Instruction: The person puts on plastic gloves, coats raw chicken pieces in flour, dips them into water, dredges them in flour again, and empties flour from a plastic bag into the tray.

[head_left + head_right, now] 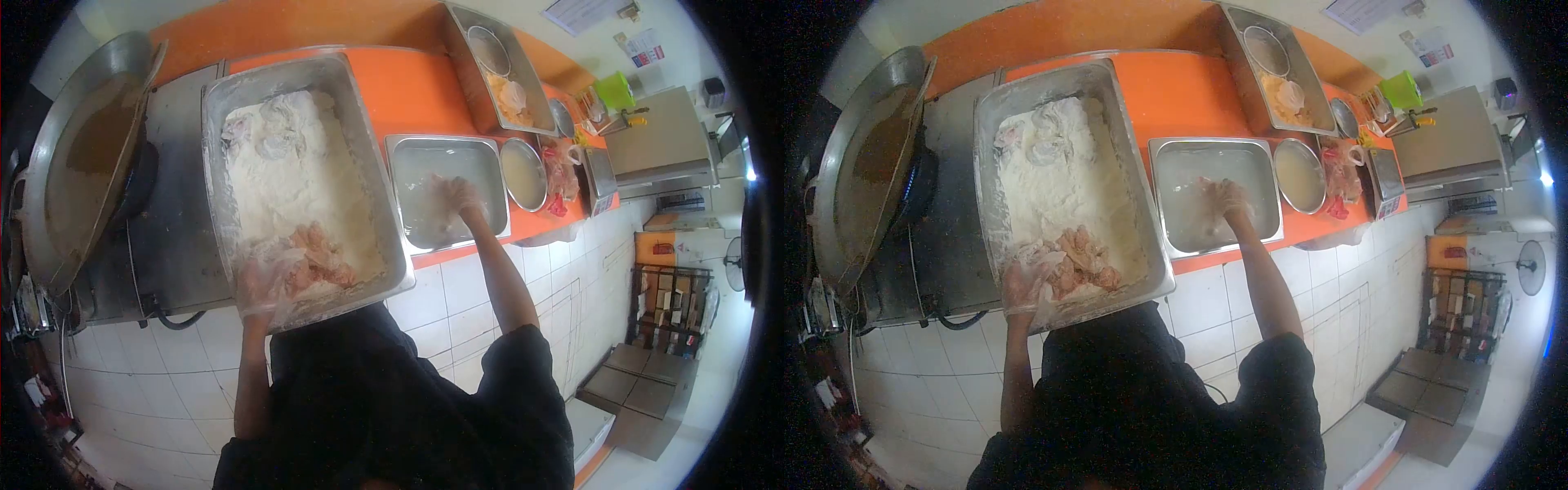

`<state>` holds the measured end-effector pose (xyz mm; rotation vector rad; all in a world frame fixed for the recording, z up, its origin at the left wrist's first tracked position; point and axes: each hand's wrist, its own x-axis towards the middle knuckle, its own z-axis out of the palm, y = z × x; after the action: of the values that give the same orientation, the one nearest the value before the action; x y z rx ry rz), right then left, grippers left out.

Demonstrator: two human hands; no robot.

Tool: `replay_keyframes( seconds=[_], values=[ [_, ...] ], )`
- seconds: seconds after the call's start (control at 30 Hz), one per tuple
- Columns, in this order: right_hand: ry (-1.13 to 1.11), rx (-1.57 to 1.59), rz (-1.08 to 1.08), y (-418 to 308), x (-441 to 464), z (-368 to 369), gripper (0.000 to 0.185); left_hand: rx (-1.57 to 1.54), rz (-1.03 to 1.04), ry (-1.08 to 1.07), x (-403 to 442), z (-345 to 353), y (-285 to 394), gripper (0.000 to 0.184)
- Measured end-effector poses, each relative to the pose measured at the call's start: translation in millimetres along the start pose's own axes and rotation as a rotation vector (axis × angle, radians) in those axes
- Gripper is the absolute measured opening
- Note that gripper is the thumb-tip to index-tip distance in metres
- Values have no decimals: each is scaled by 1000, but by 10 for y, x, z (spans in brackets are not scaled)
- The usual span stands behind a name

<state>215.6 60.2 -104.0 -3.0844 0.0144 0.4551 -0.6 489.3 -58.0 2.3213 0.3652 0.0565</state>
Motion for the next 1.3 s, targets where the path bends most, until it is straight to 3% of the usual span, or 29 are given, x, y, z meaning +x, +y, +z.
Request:
replay_keyframes(
  seconds=[0.17, 0.27, 0.4, 0.77, 0.97, 1.17, 1.27, 1.3],
  values=[
    [51, 170, 174, 143, 41, 152, 42, 11, -29, 35, -13, -42, 73, 42],
    [67, 266, 189, 53, -194, -84, 43, -195, 102, 68, -25, 97, -196, 44],
    [72, 385, 275, -327, -612, -672, 42, -79, -120, -48, 29, -82, 53, 48],
    [168, 275, 176, -335, -781, -456, 33, -157, -97, 79, 2, 1, 16, 56],
    [230, 270, 106, -328, -728, -773, 29, -123, -146, 33, 2, -7, -18, 55],
    [242, 330, 23, -355, -774, -1125, 25, -66, -90, 145, -47, -21, 67, 53],
    [256, 330, -13, -238, -694, -1205, 27, -189, -185, -71, 16, -127, 111, 58],
    [257, 326, -22, -226, -682, -1233, 28, -126, -127, -87, 8, -89, 22, 57]
  ],
)
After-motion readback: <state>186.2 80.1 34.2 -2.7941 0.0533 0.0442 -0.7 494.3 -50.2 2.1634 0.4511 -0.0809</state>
